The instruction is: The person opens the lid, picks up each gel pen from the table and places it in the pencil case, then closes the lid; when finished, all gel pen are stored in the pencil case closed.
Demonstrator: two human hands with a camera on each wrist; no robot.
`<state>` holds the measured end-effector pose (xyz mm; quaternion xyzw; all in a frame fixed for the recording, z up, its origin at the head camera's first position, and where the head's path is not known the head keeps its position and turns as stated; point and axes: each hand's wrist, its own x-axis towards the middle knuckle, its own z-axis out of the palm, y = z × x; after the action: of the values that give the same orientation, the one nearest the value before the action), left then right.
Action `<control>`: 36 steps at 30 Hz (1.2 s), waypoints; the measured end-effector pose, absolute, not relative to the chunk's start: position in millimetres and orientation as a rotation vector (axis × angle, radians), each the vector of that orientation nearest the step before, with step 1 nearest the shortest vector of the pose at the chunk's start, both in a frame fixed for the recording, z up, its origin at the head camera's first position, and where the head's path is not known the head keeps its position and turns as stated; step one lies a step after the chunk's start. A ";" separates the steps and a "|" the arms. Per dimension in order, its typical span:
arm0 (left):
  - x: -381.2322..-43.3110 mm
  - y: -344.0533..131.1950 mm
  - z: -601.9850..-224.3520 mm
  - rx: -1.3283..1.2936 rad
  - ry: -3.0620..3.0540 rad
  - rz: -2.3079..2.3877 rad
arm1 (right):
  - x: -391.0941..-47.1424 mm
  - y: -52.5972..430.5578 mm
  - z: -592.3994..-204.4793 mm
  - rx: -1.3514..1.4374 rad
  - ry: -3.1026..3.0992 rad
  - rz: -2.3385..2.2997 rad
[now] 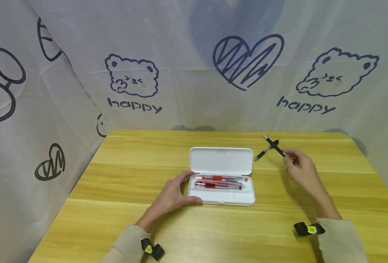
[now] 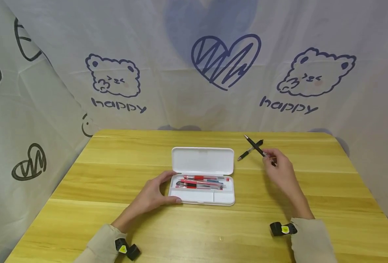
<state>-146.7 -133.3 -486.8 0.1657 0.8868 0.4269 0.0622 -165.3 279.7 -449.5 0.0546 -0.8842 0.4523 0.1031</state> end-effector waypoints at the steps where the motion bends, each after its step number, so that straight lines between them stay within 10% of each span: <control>1: -146.9 -133.2 -486.6 0.498 2.680 1.289 | -165.4 276.5 -448.9 0.186 -2.585 1.347; 36: -147.1 -132.8 -487.8 0.492 2.690 1.287 | -154.7 162.2 -480.4 0.315 -2.517 1.304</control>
<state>-147.1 -132.8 -487.8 0.1626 0.8885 0.4250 0.0597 -154.7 162.2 -480.4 0.1093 -0.8732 0.4524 0.1443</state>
